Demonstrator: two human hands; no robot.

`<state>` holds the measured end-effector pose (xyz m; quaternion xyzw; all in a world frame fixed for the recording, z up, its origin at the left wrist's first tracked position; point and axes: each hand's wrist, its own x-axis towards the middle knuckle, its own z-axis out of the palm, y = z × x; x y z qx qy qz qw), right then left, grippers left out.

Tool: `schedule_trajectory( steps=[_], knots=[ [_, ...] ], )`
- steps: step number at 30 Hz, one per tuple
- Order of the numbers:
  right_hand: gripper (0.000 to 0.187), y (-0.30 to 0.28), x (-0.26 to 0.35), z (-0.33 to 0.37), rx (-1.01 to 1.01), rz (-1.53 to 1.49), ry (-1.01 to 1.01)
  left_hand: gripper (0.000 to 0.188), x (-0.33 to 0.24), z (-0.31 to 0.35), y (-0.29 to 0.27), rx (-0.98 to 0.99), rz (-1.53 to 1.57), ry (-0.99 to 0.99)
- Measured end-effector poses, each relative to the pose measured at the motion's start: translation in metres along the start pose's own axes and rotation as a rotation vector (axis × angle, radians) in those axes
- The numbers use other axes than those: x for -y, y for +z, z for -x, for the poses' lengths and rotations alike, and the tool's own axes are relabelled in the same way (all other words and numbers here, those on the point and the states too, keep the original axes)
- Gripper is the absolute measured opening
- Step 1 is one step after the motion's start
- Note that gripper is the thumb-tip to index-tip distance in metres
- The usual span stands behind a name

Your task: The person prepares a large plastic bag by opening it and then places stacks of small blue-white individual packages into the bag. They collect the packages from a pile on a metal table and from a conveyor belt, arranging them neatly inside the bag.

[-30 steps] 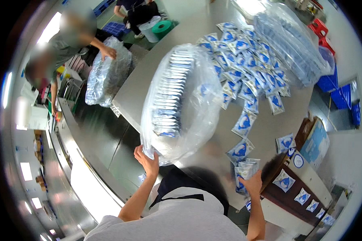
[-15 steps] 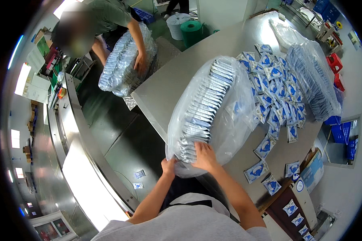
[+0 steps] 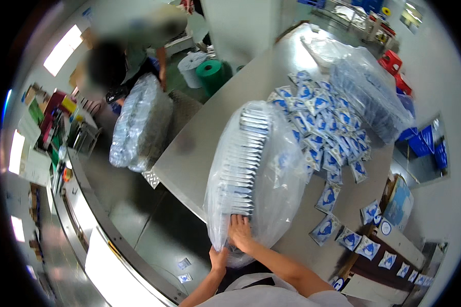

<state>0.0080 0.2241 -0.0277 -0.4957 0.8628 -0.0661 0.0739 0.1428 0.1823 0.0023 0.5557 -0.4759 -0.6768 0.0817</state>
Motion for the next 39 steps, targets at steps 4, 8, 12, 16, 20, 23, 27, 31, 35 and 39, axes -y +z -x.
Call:
schedule_trajectory(
  steps=[4, 8, 12, 16, 20, 23, 27, 31, 35, 39],
  knots=[
    [0.031, 0.032, -0.005, 0.010, -0.109, 0.083, 0.016, 0.048, 0.021, -0.021, 0.000, -0.003, -0.179, -0.022],
    [0.069, -0.020, -0.022, 0.034, -0.190, -0.306, -0.042, 0.074, 0.020, -0.033, -0.034, -0.266, -0.745, 0.386],
    [0.059, -0.064, -0.089, 0.103, -0.387, -0.559, 0.025, 0.067, -0.067, 0.042, 0.044, -0.165, -0.889, 1.079],
    [0.041, -0.101, -0.175, 0.234, -0.392, -0.616, 0.352, 0.044, -0.050, 0.071, 0.119, 0.365, -0.614, 0.943],
    [0.038, -0.140, -0.269, 0.368, -0.301, -0.486, 0.616, 0.034, -0.015, 0.107, 0.180, 0.693, -0.600, 0.716],
    [0.038, -0.155, -0.351, 0.476, -0.212, -0.352, 0.985, 0.026, 0.020, 0.120, 0.204, 0.792, -0.632, 0.620],
    [0.046, -0.128, -0.421, 0.626, 0.156, 0.046, 1.075, 0.019, 0.048, 0.136, 0.227, 0.860, -0.761, 0.582],
    [0.054, -0.118, -0.451, 0.607, 0.548, 0.007, 0.805, 0.018, 0.064, 0.124, 0.240, 0.802, -0.869, 0.605],
    [0.054, -0.111, -0.449, 0.495, 0.409, -0.389, 0.459, 0.034, 0.110, 0.079, 0.281, 0.609, -1.230, 1.030],
    [0.059, -0.031, -0.422, 0.409, 0.149, -0.402, 0.307, 0.062, 0.136, 0.093, 0.368, 0.451, -1.482, 0.884]
  ],
)
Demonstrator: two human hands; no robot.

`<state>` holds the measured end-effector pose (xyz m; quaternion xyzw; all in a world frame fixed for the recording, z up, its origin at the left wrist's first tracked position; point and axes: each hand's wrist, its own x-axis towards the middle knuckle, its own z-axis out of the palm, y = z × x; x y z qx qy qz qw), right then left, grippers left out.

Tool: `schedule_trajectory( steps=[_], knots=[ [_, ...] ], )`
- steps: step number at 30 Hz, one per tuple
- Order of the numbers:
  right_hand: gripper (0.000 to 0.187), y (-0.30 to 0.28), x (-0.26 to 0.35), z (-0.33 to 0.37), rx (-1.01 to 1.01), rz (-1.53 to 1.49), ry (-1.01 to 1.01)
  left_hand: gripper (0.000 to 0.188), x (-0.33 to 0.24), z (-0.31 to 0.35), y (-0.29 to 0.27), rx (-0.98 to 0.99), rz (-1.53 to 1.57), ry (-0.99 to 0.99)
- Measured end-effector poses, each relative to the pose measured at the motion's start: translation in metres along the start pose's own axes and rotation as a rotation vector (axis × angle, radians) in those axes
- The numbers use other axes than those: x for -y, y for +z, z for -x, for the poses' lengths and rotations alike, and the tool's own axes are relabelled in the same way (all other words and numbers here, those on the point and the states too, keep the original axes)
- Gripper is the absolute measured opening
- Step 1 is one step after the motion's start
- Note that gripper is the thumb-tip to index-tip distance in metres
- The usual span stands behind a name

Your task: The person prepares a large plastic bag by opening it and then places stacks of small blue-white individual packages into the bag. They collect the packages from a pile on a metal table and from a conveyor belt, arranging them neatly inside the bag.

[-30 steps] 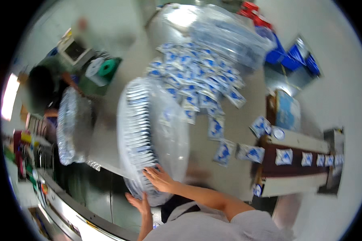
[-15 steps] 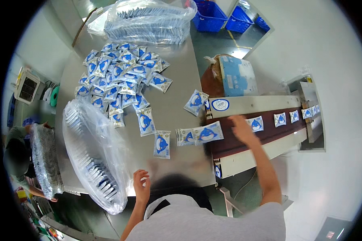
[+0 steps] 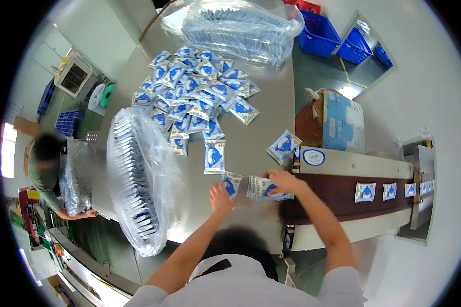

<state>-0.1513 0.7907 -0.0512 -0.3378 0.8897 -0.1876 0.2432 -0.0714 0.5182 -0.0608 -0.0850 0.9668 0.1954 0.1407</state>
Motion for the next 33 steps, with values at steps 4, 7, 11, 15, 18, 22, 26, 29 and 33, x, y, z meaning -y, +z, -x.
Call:
schedule_trajectory(
  steps=[4, 7, 11, 15, 18, 22, 26, 29, 33],
  knots=[
    [0.096, 0.012, 0.044, -0.022, 0.209, -0.199, 0.372, 0.065, 0.019, -0.015, 0.007, 0.123, 0.216, -0.183],
    [0.100, 0.042, 0.077, 0.001, 0.060, -0.091, 0.499, 0.063, 0.061, -0.015, 0.015, 0.344, 0.714, -0.258],
    [0.097, 0.063, 0.114, 0.002, -0.103, -0.566, 0.708, 0.064, 0.074, 0.046, -0.032, 0.532, 1.447, -0.281],
    [0.087, 0.099, 0.184, -0.029, -0.530, -1.211, 0.587, 0.082, 0.036, 0.075, -0.052, 0.315, 1.443, -0.087],
    [0.095, 0.070, 0.213, -0.044, -0.630, -1.556, 0.484, 0.096, 0.038, 0.062, -0.109, 0.334, 1.607, -0.037],
    [0.102, 0.021, 0.256, -0.044, -0.560, -1.106, 0.144, 0.077, 0.081, 0.071, -0.096, 0.565, 1.608, 0.003],
    [0.103, 0.004, 0.278, -0.053, -0.460, -0.833, 0.226, 0.060, 0.132, 0.090, -0.073, 0.455, 1.288, 0.170],
    [0.108, 0.014, 0.283, -0.061, -0.265, -0.155, 0.461, 0.050, 0.127, 0.123, -0.112, 0.365, 0.670, 0.178],
    [0.104, 0.089, 0.241, -0.077, -0.219, 0.081, 0.458, 0.056, 0.149, 0.157, -0.146, -0.019, 0.456, 0.128]
  ],
)
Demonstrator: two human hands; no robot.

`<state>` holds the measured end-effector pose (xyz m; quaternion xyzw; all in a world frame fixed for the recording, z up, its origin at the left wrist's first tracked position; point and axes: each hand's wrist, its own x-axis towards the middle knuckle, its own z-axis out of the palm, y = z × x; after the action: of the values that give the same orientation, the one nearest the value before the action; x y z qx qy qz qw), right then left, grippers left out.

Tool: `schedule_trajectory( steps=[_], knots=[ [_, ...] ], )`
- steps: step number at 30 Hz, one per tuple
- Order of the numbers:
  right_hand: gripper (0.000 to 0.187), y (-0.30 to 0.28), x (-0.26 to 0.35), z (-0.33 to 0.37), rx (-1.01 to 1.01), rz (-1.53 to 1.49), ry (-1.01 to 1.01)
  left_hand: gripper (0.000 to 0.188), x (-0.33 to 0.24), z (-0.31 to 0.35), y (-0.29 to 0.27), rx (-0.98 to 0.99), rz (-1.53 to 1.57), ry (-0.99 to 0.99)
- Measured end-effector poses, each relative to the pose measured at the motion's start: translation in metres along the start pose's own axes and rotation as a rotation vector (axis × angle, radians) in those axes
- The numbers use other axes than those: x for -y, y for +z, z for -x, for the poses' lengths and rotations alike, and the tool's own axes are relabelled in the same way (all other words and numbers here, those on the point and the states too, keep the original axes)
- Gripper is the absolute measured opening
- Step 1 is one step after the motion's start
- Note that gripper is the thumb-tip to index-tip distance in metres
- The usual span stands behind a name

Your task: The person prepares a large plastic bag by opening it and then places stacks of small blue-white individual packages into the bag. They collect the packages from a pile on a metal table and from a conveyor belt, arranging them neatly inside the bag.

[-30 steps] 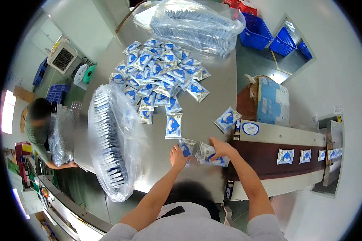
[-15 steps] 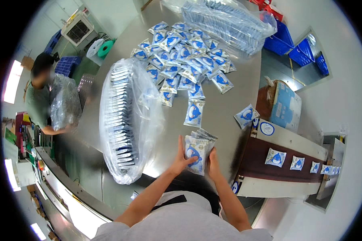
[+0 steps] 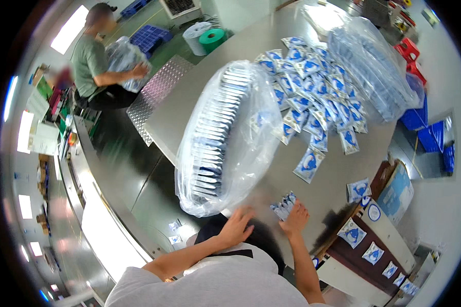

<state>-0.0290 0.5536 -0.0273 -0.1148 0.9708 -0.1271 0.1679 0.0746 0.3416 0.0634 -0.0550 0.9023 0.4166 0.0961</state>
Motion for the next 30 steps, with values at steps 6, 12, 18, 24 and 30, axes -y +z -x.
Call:
schedule_trajectory(
  steps=[6, 12, 18, 24, 30],
  knots=[
    [0.068, -0.055, 0.065, -0.045, 0.169, -1.246, -0.154, 0.054, 0.049, -0.032, -0.025, -0.229, -0.106, -0.535],
    [0.048, 0.015, 0.132, -0.082, 0.572, -1.626, -0.106, 0.024, 0.068, -0.034, -0.007, 0.414, -0.199, -0.259],
    [0.092, 0.001, 0.163, -0.084, 0.453, -0.892, -0.278, 0.018, 0.074, 0.002, -0.023, 0.334, -0.383, -0.185],
    [0.097, -0.006, 0.175, -0.056, 0.280, 0.077, -0.555, 0.016, 0.091, 0.024, -0.018, 0.057, -0.654, -0.106],
    [0.042, 0.058, 0.210, -0.033, -0.162, 0.325, -0.799, 0.012, 0.093, 0.029, -0.009, 0.128, -0.620, 0.020]
  ],
)
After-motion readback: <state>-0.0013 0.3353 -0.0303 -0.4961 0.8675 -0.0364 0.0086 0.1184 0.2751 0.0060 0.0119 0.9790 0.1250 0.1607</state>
